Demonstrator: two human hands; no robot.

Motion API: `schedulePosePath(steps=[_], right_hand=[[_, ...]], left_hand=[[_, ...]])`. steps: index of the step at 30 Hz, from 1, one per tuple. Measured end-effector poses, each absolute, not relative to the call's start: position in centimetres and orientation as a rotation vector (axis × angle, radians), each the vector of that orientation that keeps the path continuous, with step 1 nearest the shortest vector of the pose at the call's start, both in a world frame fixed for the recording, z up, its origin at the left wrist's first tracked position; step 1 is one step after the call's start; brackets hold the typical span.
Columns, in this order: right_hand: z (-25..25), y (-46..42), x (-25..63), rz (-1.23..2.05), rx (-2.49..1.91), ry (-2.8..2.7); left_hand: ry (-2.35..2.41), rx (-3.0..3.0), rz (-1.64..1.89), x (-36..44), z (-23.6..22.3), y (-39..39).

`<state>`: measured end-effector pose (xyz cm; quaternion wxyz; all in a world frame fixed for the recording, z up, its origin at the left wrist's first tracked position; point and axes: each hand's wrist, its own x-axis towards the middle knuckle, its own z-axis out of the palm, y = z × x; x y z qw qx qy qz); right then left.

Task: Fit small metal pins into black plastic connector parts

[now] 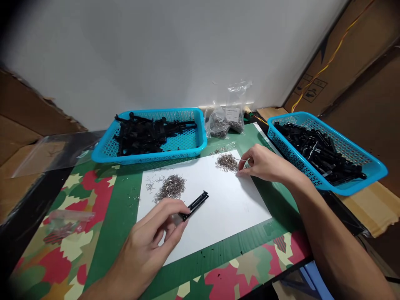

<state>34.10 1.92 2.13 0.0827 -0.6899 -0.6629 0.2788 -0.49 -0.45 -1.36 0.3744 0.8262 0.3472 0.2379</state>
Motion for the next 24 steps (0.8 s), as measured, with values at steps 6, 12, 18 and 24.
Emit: schedulePosePath(steps=[6, 12, 18, 24], right_hand=[[1.71, 2.12, 33.98, 0.824, -2.016, -2.004], [1.8, 1.96, 34.16, 0.839, -1.973, -2.055], [2.12, 1.66, 33.73, 0.846, -1.952, -2.099], [2.57, 1.35, 33.86, 0.911, -1.913, -2.024]], left_hand=[[0.89, 2.113, 0.589, -0.66, -1.63, -0.48], [0.886, 2.117, 0.566, -0.76, -1.71, -0.52], [0.889, 2.131, 0.552, -0.63, -1.38, -0.5], [0.887, 2.143, 0.573, -0.5, -1.21, -0.45]])
